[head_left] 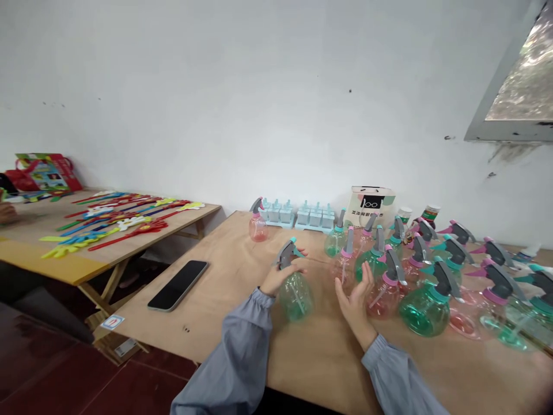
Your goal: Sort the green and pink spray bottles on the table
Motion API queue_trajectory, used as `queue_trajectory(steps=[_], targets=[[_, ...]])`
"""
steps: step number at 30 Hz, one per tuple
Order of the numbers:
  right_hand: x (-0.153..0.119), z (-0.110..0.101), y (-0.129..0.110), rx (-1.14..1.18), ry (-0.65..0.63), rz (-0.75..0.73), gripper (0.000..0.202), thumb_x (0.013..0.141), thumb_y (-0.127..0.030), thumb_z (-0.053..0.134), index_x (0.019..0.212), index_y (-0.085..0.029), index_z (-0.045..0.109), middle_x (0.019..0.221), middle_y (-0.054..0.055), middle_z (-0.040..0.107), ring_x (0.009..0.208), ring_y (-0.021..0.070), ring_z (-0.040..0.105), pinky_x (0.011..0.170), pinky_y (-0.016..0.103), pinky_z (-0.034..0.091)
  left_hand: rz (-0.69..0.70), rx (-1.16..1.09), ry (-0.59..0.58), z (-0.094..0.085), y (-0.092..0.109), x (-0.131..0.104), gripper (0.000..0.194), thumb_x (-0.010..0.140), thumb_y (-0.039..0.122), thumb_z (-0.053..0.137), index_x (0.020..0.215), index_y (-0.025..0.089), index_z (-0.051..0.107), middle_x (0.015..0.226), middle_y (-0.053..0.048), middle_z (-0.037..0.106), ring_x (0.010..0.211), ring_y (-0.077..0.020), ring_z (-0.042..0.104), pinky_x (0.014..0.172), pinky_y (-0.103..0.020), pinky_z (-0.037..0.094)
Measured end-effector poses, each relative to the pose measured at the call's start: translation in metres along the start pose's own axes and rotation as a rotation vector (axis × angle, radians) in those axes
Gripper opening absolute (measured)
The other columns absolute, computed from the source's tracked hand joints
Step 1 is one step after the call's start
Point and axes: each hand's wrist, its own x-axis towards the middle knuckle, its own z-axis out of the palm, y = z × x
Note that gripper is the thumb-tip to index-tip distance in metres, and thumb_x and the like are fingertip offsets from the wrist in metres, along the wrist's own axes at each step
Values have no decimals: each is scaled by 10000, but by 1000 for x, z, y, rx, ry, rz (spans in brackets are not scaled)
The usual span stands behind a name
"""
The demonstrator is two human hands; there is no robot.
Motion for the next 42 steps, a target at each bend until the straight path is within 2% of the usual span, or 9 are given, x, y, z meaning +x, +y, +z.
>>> queue_trajectory(steps=[5, 11, 16, 21, 27, 31, 35, 40, 42], targets=[[3, 14, 2, -133, -74, -67, 808, 938, -407, 551, 1569, -151, 116, 1546, 242, 301, 1474, 392, 263, 1141, 665, 303, 32, -182, 47, 1, -5, 3, 528, 666, 496, 812, 1080, 202, 665, 1166, -87, 712, 840, -198, 723, 818, -337, 551], [-2, 17, 3, -135, -68, -40, 795, 940, -385, 544, 1571, -155, 118, 1561, 239, 292, 1476, 364, 267, 1137, 652, 324, 77, -13, 176, 8, -11, 3, 263, 665, 413, 732, 767, 207, 606, 806, -53, 694, 893, -244, 679, 877, -384, 487], [-8, 21, 6, -59, -111, 9, 794, 943, -377, 534, 1570, -150, 103, 1592, 256, 217, 1515, 384, 187, 1144, 672, 304, 55, -9, 76, 13, 0, -1, 250, 610, 353, 704, 817, 223, 653, 903, -74, 724, 978, -289, 667, 908, -421, 481], [-15, 24, 8, 40, -211, 66, 804, 948, -374, 527, 1569, -136, 75, 1622, 268, 116, 1546, 376, 113, 1163, 631, 312, 58, -20, 122, 14, 6, 0, 136, 605, 297, 625, 704, 212, 585, 744, -40, 669, 838, -239, 670, 824, -379, 477], [-18, 26, 11, 83, -227, 118, 810, 948, -363, 524, 1575, -132, 67, 1630, 265, 122, 1557, 364, 62, 1180, 629, 284, 14, -8, 61, 14, 11, 1, 194, 596, 311, 631, 766, 219, 620, 795, -52, 700, 939, -264, 666, 884, -390, 465], [-19, 27, 14, 95, -209, 151, 836, 929, -376, 544, 1572, -125, 74, 1626, 256, 144, 1550, 363, 103, 1187, 616, 283, 42, -2, 69, 11, 10, 1, 116, 607, 302, 623, 687, 224, 594, 716, -29, 674, 845, -246, 676, 845, -390, 490], [-20, 30, 19, 106, -202, 155, 874, 914, -394, 559, 1566, -91, 63, 1605, 265, 199, 1522, 351, 214, 1195, 580, 292, 32, 0, -8, 9, 9, 0, 217, 604, 293, 669, 812, 233, 678, 834, -58, 725, 919, -264, 668, 899, -416, 496], [-22, 34, 26, 118, -199, 182, 880, 904, -429, 568, 1554, -82, 88, 1590, 270, 226, 1495, 350, 274, 1189, 572, 303, 102, -5, 104, 9, 9, -1, 130, 624, 304, 610, 717, 214, 603, 733, -41, 672, 865, -254, 669, 863, -401, 478], [-23, 35, 28, 118, -195, 183, 877, 901, -438, 569, 1547, -79, 97, 1575, 271, 248, 1483, 354, 295, 1184, 573, 311, 120, 1, 71, 8, 10, -1, 145, 624, 298, 616, 740, 211, 609, 756, -49, 687, 921, -270, 674, 887, -403, 467]])
